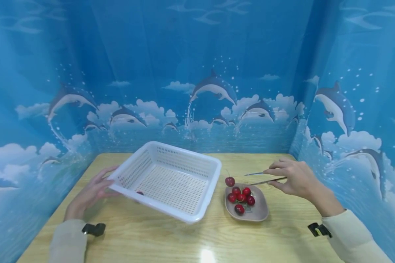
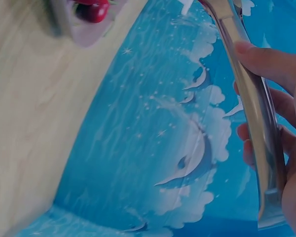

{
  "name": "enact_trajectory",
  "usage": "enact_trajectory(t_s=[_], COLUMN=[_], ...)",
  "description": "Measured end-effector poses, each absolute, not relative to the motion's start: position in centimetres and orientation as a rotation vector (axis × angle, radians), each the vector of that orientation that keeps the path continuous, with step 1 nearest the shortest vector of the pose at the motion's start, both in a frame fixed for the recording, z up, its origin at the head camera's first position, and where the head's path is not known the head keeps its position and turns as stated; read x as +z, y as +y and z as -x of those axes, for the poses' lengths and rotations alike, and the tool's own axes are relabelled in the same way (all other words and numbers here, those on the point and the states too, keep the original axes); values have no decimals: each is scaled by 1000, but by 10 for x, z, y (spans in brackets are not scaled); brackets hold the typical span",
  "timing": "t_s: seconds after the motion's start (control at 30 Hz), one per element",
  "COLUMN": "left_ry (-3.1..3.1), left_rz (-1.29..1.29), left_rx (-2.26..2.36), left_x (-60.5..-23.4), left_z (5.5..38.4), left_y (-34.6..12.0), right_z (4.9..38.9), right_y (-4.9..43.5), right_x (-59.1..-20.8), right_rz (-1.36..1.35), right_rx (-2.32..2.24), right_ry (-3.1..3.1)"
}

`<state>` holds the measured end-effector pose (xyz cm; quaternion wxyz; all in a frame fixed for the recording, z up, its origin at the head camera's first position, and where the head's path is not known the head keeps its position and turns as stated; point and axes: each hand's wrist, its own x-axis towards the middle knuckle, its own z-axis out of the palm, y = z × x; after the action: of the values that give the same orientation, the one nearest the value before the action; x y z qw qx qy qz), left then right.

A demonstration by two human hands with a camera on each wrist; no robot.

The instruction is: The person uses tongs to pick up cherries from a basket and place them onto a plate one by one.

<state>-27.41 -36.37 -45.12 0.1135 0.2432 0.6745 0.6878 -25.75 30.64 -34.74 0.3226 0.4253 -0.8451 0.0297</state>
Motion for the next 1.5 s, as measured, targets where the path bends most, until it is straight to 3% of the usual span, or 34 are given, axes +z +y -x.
enact_trajectory(t_s=[0.67, 1.5], left_ry=[1983, 1965], left_rz=[-718, -708], left_rx=[2007, 2031], left_x=[-451, -450], left_z=[273, 273], left_y=[-364, -362], right_z=[242, 251], right_y=[352, 333], right_x=[-377, -364], right_rz=[-1050, -1002], right_rx=[118, 32], right_ry=[-2471, -2480])
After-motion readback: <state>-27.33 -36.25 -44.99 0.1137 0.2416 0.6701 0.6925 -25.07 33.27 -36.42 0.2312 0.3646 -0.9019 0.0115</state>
